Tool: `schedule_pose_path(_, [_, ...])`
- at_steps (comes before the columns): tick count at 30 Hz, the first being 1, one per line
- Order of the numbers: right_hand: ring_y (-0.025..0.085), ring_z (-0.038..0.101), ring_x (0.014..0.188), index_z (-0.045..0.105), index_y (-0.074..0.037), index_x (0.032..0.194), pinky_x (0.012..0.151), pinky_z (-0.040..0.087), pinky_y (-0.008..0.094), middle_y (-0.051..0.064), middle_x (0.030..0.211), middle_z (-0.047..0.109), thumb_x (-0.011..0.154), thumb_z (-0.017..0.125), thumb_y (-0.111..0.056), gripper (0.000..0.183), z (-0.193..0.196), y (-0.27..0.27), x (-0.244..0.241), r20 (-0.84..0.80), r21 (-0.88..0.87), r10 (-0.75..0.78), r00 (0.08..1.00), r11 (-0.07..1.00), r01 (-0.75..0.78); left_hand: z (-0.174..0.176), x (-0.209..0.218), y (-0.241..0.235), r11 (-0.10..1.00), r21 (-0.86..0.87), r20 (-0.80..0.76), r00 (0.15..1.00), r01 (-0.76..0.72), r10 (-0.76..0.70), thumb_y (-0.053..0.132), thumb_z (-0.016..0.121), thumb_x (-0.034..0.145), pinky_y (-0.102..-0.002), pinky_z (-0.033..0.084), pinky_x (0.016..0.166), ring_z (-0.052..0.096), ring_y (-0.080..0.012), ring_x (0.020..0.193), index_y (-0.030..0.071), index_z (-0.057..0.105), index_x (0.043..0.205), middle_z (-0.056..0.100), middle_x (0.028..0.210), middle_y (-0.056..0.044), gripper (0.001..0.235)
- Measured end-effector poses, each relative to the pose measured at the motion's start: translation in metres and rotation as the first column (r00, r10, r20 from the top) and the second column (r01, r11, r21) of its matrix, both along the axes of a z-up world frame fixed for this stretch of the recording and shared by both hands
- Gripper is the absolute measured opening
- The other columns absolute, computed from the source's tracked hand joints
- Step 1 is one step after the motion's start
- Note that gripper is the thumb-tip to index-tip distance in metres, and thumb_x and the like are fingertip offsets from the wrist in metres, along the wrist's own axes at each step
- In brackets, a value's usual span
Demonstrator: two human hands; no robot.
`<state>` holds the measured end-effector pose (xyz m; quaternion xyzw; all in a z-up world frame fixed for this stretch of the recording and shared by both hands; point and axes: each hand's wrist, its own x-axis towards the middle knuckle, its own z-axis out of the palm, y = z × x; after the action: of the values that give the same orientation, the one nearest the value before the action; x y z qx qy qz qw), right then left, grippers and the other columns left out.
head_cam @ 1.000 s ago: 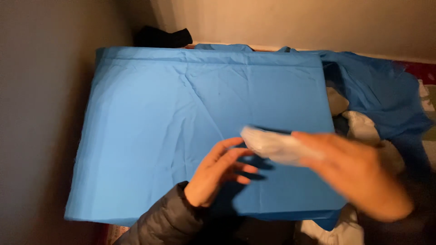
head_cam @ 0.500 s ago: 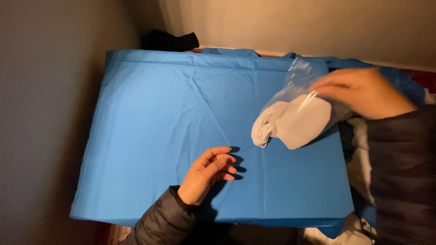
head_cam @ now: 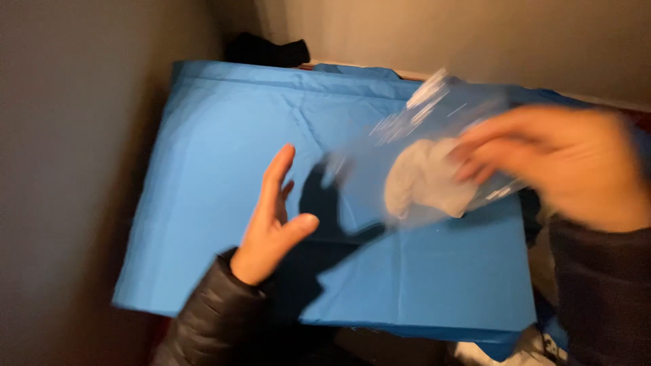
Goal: Counting out individual white face masks and placing them into a plastic bag for packaging.
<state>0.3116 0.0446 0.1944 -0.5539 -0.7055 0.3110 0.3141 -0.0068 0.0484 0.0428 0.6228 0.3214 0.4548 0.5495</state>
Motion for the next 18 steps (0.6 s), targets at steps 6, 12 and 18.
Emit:
schedule_pose_path(6, [0.015,0.075,0.062,0.075,0.0,0.107,0.056,0.057,0.022,0.01,0.086,0.083,0.087,0.07,-0.004,0.021,-0.039,0.027,-0.052,-0.139,-0.202,0.045,0.989,0.977,-0.072,0.042,-0.032,0.013,0.937,-0.342,-0.054,0.994,0.07,-0.094,0.002,0.073,0.089,-0.022,0.054,0.076,0.067,-0.0116,0.082,-0.001,0.067,0.128,0.075,0.095,-0.007,0.04])
schedule_pose_path(12, [0.035,0.066,0.113,0.05,0.009,0.143,0.092,0.055,0.041,0.027,0.129,0.064,0.085,0.074,0.002,0.063,-0.076,0.017,-0.048,0.108,0.271,-0.1,0.989,0.96,0.067,0.017,-0.091,0.07,0.917,-0.218,-0.233,0.93,-0.335,0.284,0.003,0.067,0.095,-0.027,0.06,0.062,0.071,-0.0174,0.067,0.003,0.066,0.12,0.073,0.083,-0.012,0.025])
schedule_pose_path(18, [0.055,0.039,0.141,0.048,0.0,0.15,0.113,0.037,0.057,0.034,0.158,0.029,0.068,0.087,-0.018,0.093,-0.166,-0.038,-0.009,0.462,0.421,-0.329,0.824,0.899,0.123,-0.05,-0.159,0.123,0.821,-0.251,-0.114,0.858,-0.513,0.501,0.004,0.068,0.096,-0.026,0.059,0.056,0.067,-0.0153,0.064,-0.001,0.058,0.129,0.065,0.084,-0.009,0.035])
